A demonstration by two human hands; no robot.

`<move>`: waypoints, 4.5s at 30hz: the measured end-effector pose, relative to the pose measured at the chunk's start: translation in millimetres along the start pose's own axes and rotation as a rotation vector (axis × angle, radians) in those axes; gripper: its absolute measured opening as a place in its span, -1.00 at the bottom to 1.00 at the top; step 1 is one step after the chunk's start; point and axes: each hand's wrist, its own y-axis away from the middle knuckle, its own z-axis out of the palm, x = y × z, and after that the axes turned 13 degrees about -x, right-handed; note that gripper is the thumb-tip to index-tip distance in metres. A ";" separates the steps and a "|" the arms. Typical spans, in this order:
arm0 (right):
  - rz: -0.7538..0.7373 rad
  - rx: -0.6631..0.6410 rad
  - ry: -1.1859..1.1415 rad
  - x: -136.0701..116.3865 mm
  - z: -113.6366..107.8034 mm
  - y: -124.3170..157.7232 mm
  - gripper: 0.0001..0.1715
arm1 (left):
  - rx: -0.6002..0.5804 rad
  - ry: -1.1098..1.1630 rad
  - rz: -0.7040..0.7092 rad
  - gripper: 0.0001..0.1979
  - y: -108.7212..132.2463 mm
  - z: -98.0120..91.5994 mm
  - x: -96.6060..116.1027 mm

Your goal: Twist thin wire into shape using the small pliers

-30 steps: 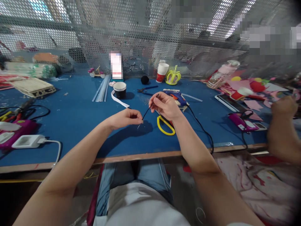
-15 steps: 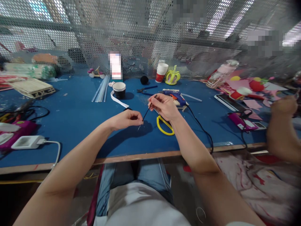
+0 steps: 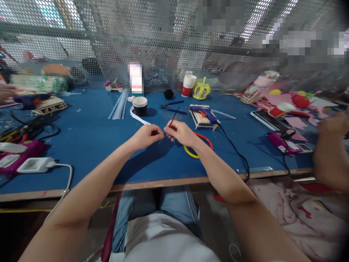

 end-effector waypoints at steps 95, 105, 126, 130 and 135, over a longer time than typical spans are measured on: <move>0.045 0.066 0.142 4.7 5.4 -1.2 -0.58 | 0.123 -0.235 -0.014 -0.86 0.4 4.9 5.0; 0.023 0.141 0.262 3.0 10.0 -1.6 -0.57 | 0.124 -0.059 -0.074 -0.77 -2.6 12.3 1.5; 0.031 0.212 0.323 4.8 9.5 -3.0 -0.58 | 0.174 -0.123 -0.094 -0.80 -0.8 10.7 1.0; 0.019 0.232 0.321 7.8 10.2 -4.2 -0.55 | 0.215 -0.086 -0.132 -0.81 -2.0 15.2 2.9; 0.009 0.024 0.007 4.0 7.9 -1.8 -0.59 | 0.159 0.090 -0.109 -0.83 -1.1 13.5 8.0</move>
